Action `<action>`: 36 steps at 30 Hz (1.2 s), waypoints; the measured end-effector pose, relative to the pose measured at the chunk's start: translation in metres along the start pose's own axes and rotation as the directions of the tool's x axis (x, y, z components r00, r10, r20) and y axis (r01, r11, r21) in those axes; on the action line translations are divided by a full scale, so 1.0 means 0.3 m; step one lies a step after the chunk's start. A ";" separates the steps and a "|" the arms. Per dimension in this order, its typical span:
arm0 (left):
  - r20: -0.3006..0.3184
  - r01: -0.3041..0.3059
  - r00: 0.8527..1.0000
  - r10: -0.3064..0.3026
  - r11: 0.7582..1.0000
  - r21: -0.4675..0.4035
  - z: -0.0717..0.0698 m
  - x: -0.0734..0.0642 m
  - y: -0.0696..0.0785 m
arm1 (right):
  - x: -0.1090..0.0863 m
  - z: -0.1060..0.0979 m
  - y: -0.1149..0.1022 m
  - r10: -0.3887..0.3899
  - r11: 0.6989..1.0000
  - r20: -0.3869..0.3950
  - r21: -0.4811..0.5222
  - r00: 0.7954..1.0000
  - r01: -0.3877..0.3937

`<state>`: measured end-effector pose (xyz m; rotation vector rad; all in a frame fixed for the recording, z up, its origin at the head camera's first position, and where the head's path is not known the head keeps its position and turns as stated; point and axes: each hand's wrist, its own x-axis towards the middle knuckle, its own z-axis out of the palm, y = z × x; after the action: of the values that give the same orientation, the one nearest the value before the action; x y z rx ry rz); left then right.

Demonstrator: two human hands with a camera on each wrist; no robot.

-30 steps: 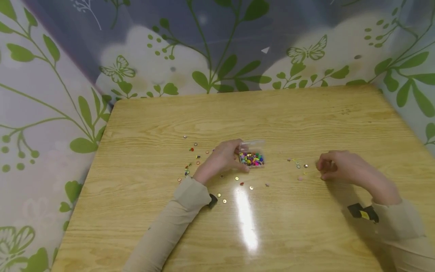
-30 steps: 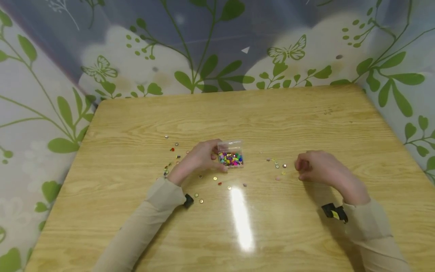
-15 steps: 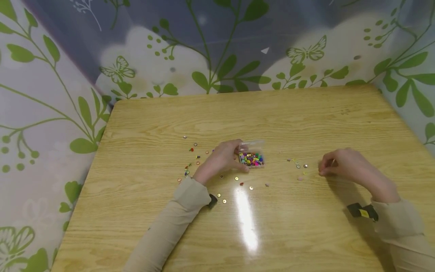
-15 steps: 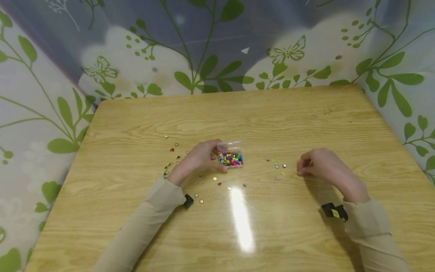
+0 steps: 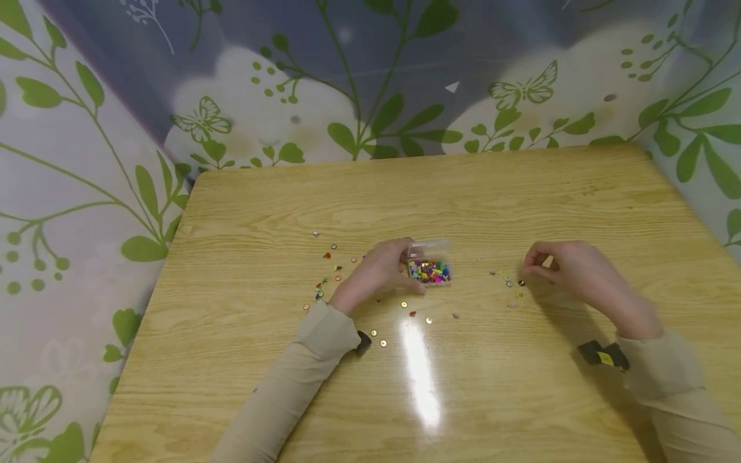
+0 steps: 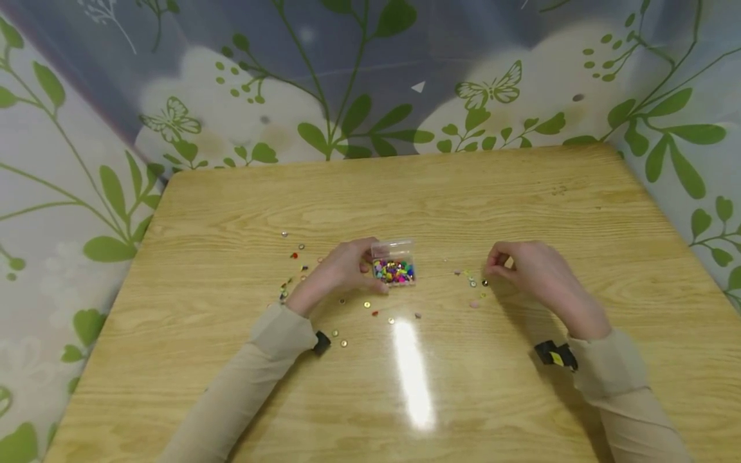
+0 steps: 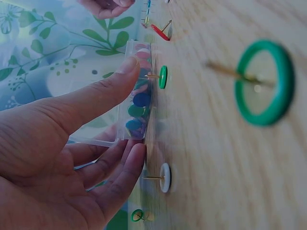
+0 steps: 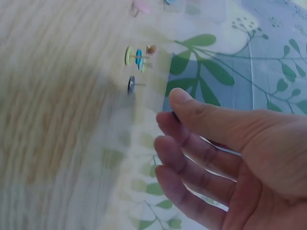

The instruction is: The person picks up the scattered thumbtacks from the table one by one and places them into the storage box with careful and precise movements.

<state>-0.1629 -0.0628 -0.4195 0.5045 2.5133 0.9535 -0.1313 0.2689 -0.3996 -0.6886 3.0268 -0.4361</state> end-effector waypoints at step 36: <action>0.011 0.015 1.000 -0.015 1.000 -0.026 -0.009 0.010 0.004 | 0.235 0.045 -0.290 -0.209 0.976 -0.009 0.065 0.978 0.210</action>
<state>-0.1665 -0.0619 -0.4176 0.4808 2.4877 0.9742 -0.1572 0.1602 -0.3852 -1.0080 2.9369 -0.5379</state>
